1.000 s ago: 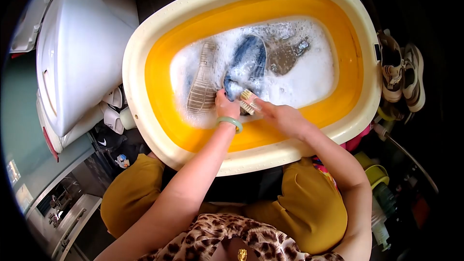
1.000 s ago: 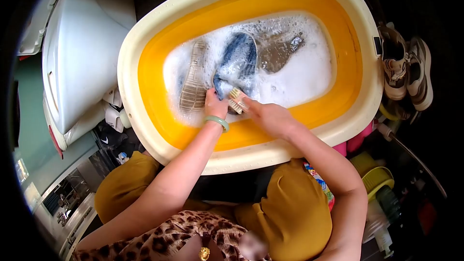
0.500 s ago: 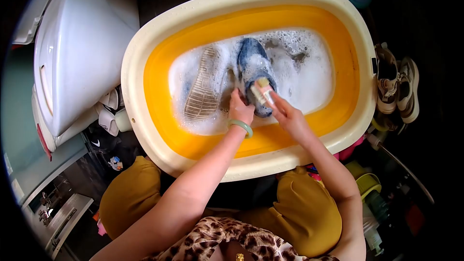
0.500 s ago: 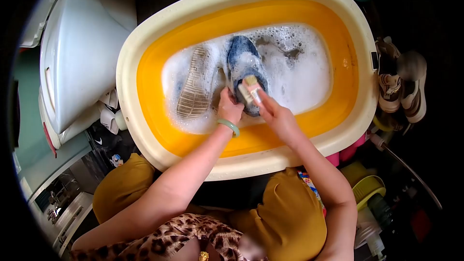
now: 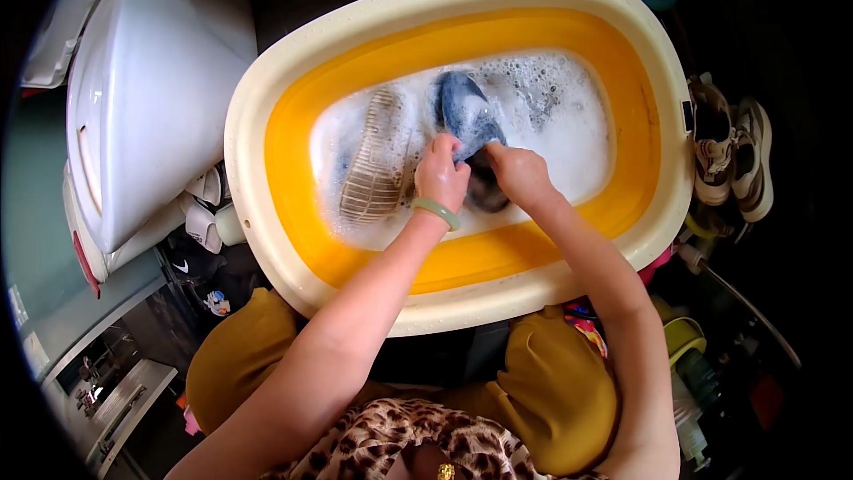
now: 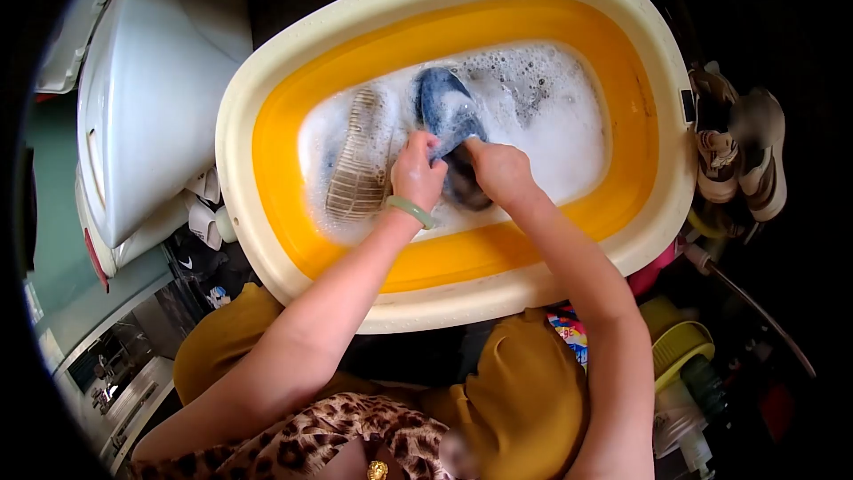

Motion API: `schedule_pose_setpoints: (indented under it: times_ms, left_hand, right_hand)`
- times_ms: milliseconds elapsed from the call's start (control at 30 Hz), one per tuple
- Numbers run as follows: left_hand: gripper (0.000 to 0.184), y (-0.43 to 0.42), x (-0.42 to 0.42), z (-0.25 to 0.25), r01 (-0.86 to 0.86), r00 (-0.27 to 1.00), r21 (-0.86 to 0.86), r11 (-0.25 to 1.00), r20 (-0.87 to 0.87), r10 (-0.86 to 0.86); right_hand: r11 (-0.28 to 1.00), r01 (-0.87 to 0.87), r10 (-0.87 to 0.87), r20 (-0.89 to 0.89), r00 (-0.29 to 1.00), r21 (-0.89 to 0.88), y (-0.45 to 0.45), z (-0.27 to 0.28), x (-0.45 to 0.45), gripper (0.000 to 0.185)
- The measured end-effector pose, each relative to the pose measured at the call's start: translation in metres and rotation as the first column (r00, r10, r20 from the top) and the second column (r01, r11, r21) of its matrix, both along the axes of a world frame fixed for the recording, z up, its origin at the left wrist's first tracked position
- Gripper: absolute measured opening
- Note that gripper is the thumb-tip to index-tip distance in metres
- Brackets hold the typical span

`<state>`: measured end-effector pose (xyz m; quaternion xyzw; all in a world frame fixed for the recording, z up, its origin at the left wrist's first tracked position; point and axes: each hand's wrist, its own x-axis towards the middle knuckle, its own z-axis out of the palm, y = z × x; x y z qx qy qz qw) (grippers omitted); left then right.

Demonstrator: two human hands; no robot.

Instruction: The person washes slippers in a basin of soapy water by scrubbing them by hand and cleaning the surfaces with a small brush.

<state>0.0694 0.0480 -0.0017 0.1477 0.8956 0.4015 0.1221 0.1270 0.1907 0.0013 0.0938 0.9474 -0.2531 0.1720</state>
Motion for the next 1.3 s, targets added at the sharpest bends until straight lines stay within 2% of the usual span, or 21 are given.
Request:
schedule_pose_setpoints:
  times_ms: [67,167,200,267,300,400,467,533,633,700,733,800,833,933,1033,1067,1133,1167,1200,1267,1300]
  left_hand:
    - [0.032,0.007,0.005,-0.003,-0.035,0.999,0.050,0.998,-0.016,0.036]
    - [0.029,0.009,0.013,-0.005,-0.019,0.994,0.143,0.990,0.113,0.002]
    - [0.027,0.004,0.012,-0.005,-0.060,0.949,0.198,0.978,0.314,-0.005]
    - [0.026,-0.006,0.016,-0.027,-0.263,0.909,0.382,0.886,0.406,0.095]
    - [0.026,-0.013,0.017,-0.045,-0.278,0.905,0.374,0.885,0.410,0.111]
    - [0.036,-0.029,0.010,-0.062,-0.514,0.708,0.232,0.826,0.658,0.256]
    - [0.053,-0.025,-0.003,-0.018,-0.760,0.337,0.219,0.612,0.938,0.083]
    - [0.068,-0.029,-0.011,-0.018,-0.749,0.279,0.290,0.596,0.954,-0.114]
    - [0.082,-0.024,-0.016,0.003,-0.769,0.364,0.564,0.300,0.773,-0.520]
    - [0.082,-0.022,-0.014,0.001,-0.728,0.425,0.623,0.284,0.737,-0.526]
    - [0.081,-0.022,-0.013,0.000,-0.678,0.483,0.683,0.272,0.693,-0.535]
    - [0.078,-0.025,-0.015,-0.001,-0.697,0.452,0.675,0.244,0.677,-0.581]
    - [0.079,-0.027,-0.016,-0.003,-0.704,0.428,0.655,0.274,0.700,-0.572]
    - [0.079,-0.030,-0.022,-0.005,-0.731,0.430,0.612,0.300,0.756,-0.494]
    - [0.068,-0.036,-0.026,0.001,-0.793,0.363,0.517,0.323,0.826,-0.432]
    - [0.063,-0.035,-0.026,0.005,-0.777,0.408,0.553,0.301,0.806,-0.428]
    - [0.060,-0.036,-0.024,0.009,-0.779,0.440,0.570,0.261,0.794,-0.419]
    - [0.060,-0.037,-0.025,0.009,-0.777,0.438,0.570,0.266,0.794,-0.422]
    - [0.060,-0.038,-0.028,0.010,-0.784,0.443,0.559,0.271,0.809,-0.386]
    - [0.060,-0.035,-0.032,0.010,-0.791,0.450,0.548,0.272,0.822,-0.349]
    - [0.061,-0.031,-0.034,0.015,-0.785,0.467,0.552,0.280,0.825,-0.317]
  right_hand:
    - [0.995,0.103,-0.103,-0.043,0.994,0.011,-0.002,-0.002,0.004,0.014]
    - [0.856,0.377,-0.404,-0.004,0.915,-0.354,-0.003,-0.036,0.019,0.009]
    - [0.862,0.360,-0.395,-0.028,0.918,-0.357,-0.003,-0.027,0.015,0.009]
    - [0.399,0.648,-0.499,0.439,0.747,-0.649,-0.004,-0.002,0.007,0.007]
    - [0.425,0.635,-0.498,0.419,0.759,-0.645,-0.003,-0.010,0.010,0.009]
    - [0.369,0.619,-0.431,0.463,0.775,-0.694,-0.003,0.000,0.012,0.013]
    - [0.342,0.622,-0.433,0.470,0.769,-0.704,-0.008,0.013,0.013,0.013]
    - [0.320,0.623,-0.437,0.472,0.766,-0.714,-0.010,0.029,0.013,0.014]
    - [0.161,0.634,-0.354,0.555,0.752,-0.756,-0.011,0.045,0.019,0.002]
    - [-0.117,0.609,-0.236,0.617,0.751,-0.785,-0.012,0.050,0.024,0.008]
    - [-0.121,0.611,-0.239,0.620,0.748,-0.783,-0.013,0.054,0.024,0.008]
    - [-0.430,0.631,-0.091,0.726,0.681,-0.646,-0.016,0.063,0.026,0.008]
    - [-0.434,0.629,-0.101,0.729,0.677,-0.645,-0.020,0.063,0.027,0.008]
    - [-0.391,0.656,-0.076,0.733,0.675,-0.645,-0.033,0.066,0.023,0.010]
    - [0.018,0.617,-0.102,0.613,0.784,-0.786,-0.036,0.066,0.011,0.012]
    - [0.011,0.620,-0.110,0.615,0.781,-0.785,-0.039,0.057,0.009,0.012]
    - [0.491,0.201,-0.297,0.054,0.953,-0.847,-0.049,0.048,-0.001,0.018]
    - [0.641,0.134,-0.278,-0.066,0.958,-0.756,-0.048,0.045,-0.005,0.017]
    - [0.641,0.136,-0.283,-0.067,0.957,-0.756,-0.047,0.047,-0.007,0.017]
    - [0.949,-0.055,-0.071,-0.382,0.922,-0.310,-0.046,0.049,-0.011,0.015]
    - [0.948,-0.058,-0.069,-0.380,0.922,-0.313,-0.043,0.051,-0.013,0.015]
